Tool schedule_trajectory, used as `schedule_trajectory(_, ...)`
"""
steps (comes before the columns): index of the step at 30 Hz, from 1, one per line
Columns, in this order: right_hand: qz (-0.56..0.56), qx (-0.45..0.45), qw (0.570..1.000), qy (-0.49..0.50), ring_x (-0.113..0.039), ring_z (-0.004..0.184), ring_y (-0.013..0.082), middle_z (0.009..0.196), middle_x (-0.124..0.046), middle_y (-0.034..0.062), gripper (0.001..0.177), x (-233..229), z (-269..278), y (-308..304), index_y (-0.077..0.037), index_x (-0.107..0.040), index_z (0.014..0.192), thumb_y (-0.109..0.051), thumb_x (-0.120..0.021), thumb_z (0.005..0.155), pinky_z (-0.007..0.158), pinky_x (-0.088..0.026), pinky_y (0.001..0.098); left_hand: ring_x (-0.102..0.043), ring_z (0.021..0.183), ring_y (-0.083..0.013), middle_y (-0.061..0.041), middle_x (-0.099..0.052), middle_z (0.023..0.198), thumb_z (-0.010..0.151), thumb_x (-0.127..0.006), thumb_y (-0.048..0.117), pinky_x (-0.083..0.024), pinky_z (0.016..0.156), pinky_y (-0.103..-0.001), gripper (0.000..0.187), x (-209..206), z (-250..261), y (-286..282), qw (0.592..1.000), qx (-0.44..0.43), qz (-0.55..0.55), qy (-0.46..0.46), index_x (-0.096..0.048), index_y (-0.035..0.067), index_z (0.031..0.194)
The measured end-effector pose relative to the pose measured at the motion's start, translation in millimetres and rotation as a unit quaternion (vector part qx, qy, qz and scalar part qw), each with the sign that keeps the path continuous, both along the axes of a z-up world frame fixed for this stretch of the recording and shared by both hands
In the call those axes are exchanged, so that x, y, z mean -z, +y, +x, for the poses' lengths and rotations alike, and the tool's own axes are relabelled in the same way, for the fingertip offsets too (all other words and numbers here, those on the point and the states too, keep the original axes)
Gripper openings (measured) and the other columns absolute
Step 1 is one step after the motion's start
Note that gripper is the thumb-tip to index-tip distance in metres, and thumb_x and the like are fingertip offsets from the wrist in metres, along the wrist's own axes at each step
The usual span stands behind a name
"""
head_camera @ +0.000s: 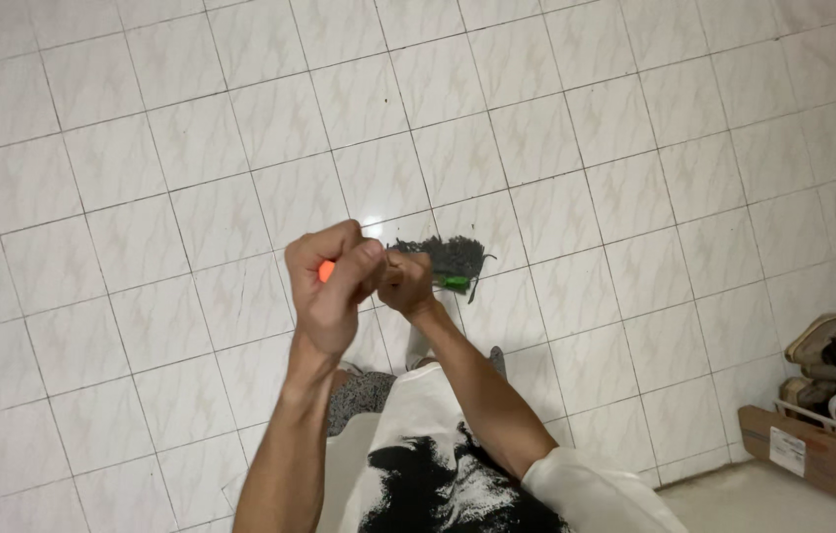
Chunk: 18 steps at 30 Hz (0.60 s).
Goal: The person mops a tiled floor using a string mop with a wooden handle. They move the mop back and forth across the floor, cleaning around a shoe rack and a wall corner.
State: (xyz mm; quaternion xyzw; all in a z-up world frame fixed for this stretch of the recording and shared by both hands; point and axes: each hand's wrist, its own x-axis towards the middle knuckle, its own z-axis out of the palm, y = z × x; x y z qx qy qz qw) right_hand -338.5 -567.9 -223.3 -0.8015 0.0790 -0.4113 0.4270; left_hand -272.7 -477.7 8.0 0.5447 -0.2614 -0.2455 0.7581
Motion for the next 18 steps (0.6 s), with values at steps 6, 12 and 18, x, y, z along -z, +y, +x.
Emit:
schedule_trajectory(6, 0.03, 0.013, 0.999, -0.013, -0.042, 0.04, 0.0269, 0.05, -0.04, 0.0094, 0.043, 21, 9, -46, -0.004, -0.042, 0.058, -0.006, -0.06, 0.097, 0.045, -0.032, 0.041, -0.037, 0.048, -0.0144, -0.002, -0.04, 0.053, 0.086, -0.06, -0.005, -0.027, 0.052, -0.032, 0.039, 8, -26, -20, 0.988, 0.051, -0.043, -0.137, -0.034, 0.006, 0.059)
schedule_trajectory(12, 0.016, -0.014, 0.997, 0.07, -0.043, 0.048, 0.0312, 0.057, -0.042, 0.0142, 0.04, 43, 12, -90, -0.001, -0.041, 0.063, 0.002, -0.063, 0.096, 0.05, -0.034, 0.0413, -0.035, 0.048, -0.0218, -0.007, -0.034, 0.053, 0.076, -0.061, -0.009, -0.029, 0.054, -0.036, 0.037, 70, -45, -33, 0.982, 0.047, 0.008, -0.182, -0.031, 0.004, 0.058)
schedule_trajectory(18, 0.024, -0.023, 0.986, 0.164, -0.046, 0.06, 0.0299, 0.064, -0.047, 0.0153, 0.035, 53, 7, -93, 0.002, -0.043, 0.068, 0.002, -0.066, 0.094, 0.058, -0.039, 0.0413, -0.033, 0.05, -0.0236, -0.008, -0.033, 0.055, 0.076, -0.059, -0.009, -0.03, 0.055, -0.037, 0.035, 127, -52, -25, 0.98, 0.046, 0.026, -0.194, -0.031, 0.002, 0.059)
